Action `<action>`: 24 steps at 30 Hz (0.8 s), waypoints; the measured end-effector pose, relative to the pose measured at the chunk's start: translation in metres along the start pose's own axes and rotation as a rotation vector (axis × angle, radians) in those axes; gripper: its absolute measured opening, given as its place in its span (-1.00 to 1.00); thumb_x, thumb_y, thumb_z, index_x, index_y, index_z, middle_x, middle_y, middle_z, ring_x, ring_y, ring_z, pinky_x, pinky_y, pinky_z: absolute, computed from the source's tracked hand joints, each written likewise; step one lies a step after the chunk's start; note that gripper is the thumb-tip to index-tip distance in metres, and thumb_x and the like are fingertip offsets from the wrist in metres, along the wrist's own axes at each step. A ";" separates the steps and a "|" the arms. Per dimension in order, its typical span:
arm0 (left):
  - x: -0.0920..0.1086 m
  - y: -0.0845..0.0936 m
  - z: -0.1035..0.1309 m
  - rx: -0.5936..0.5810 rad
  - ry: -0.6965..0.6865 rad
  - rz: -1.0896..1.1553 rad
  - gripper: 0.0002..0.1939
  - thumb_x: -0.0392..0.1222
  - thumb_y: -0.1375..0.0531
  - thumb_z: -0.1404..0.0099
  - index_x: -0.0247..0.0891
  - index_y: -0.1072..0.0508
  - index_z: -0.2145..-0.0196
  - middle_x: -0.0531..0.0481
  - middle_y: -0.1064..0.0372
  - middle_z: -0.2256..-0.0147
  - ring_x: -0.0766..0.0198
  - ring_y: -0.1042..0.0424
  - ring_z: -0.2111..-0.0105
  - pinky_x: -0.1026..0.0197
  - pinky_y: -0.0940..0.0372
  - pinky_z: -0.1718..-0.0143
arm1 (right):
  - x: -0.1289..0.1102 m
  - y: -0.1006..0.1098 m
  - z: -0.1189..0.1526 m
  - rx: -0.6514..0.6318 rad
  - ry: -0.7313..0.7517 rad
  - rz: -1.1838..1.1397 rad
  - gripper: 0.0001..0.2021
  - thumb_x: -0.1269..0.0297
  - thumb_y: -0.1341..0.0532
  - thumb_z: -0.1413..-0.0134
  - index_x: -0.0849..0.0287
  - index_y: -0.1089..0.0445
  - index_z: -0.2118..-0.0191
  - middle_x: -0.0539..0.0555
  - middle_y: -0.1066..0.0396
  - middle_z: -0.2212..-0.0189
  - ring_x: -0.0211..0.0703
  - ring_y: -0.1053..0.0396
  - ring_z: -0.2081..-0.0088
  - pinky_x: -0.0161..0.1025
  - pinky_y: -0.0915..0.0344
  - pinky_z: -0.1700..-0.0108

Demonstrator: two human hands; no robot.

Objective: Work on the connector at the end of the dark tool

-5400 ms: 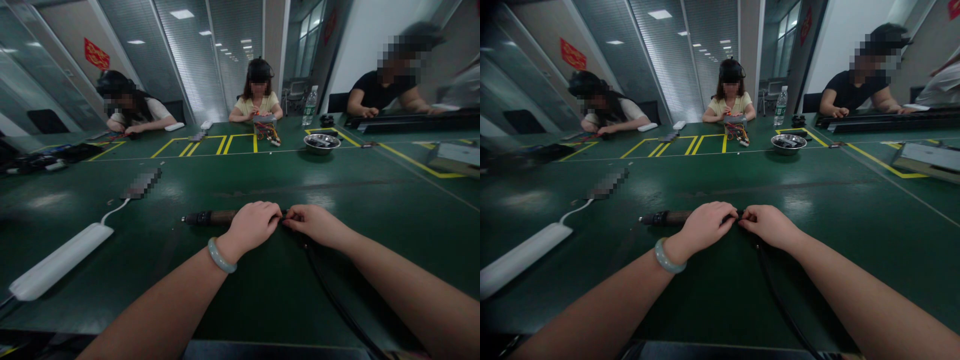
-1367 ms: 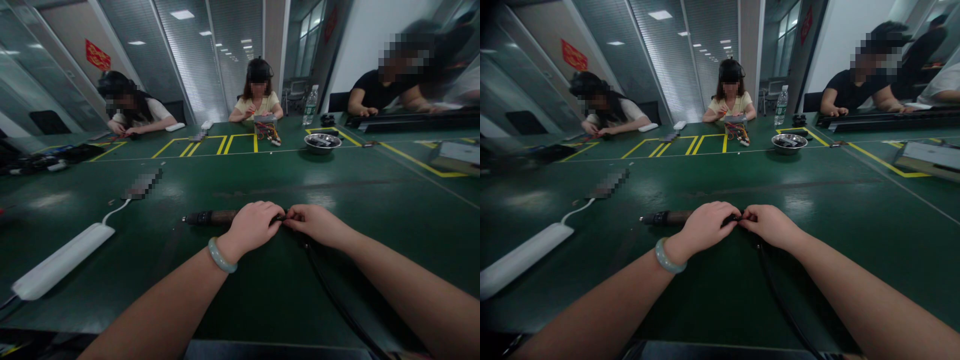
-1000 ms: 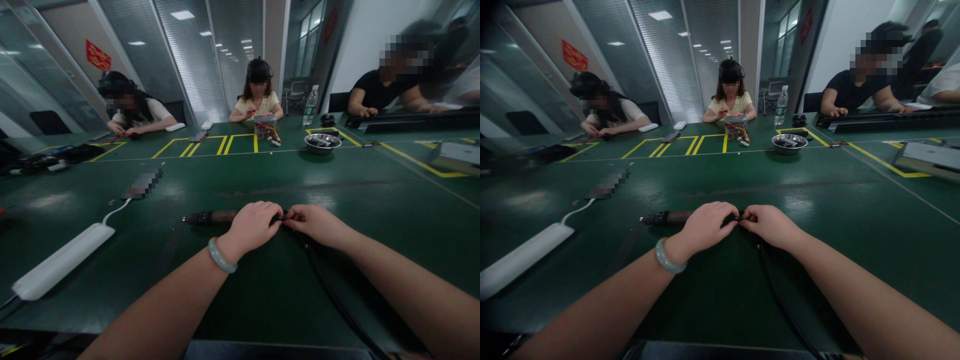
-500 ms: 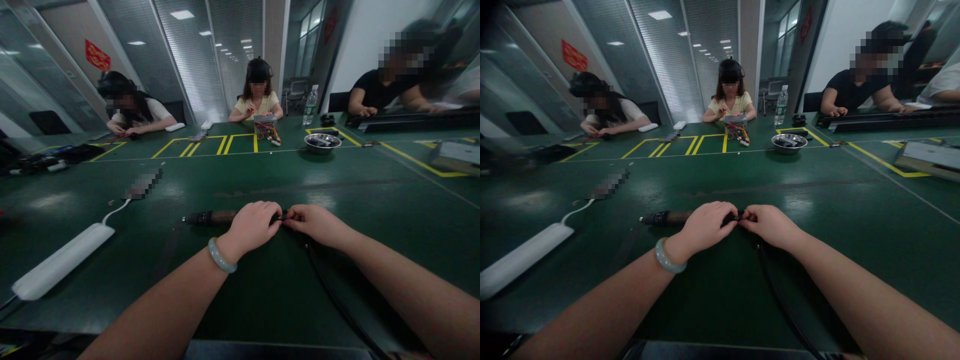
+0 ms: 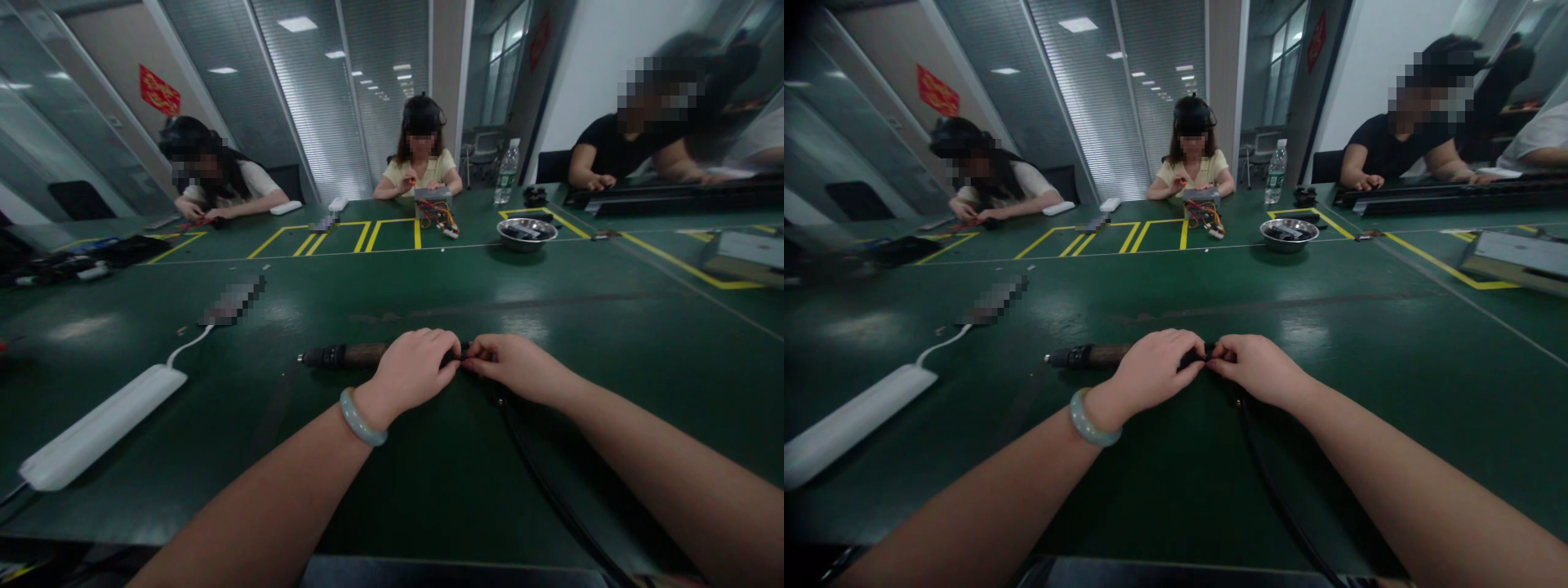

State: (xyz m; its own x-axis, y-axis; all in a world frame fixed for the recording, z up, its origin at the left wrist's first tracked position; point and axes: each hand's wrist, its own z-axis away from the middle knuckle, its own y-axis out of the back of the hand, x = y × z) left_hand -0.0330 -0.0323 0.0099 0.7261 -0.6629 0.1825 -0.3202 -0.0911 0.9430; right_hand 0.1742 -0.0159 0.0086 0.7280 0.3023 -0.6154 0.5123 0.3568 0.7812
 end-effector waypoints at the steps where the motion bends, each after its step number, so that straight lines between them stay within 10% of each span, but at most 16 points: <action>1: 0.000 0.000 0.000 -0.002 -0.005 -0.003 -0.87 -0.15 -0.11 -0.34 -0.21 -0.35 0.17 0.01 -0.38 0.19 0.19 -0.36 0.18 0.09 -0.27 0.14 | 0.000 0.000 0.000 -0.001 -0.001 -0.002 -0.79 0.09 -0.16 -0.12 0.09 -0.45 0.28 -0.01 -0.48 0.41 -0.18 -0.39 0.41 -0.29 -0.19 0.40; 24: 0.001 0.002 -0.001 0.021 -0.025 0.004 -0.85 -0.20 -0.10 -0.34 -0.19 -0.37 0.14 0.00 -0.39 0.17 0.20 -0.37 0.17 0.11 -0.27 0.12 | -0.001 0.000 0.000 0.016 0.007 0.021 -0.79 0.08 -0.18 -0.12 0.08 -0.45 0.29 -0.02 -0.49 0.40 -0.17 -0.40 0.39 -0.29 -0.18 0.40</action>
State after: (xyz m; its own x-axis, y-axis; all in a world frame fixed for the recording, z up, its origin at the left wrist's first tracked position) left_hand -0.0320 -0.0327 0.0120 0.7094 -0.6818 0.1787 -0.3359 -0.1042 0.9361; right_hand 0.1736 -0.0163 0.0098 0.7354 0.3162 -0.5993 0.5038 0.3362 0.7957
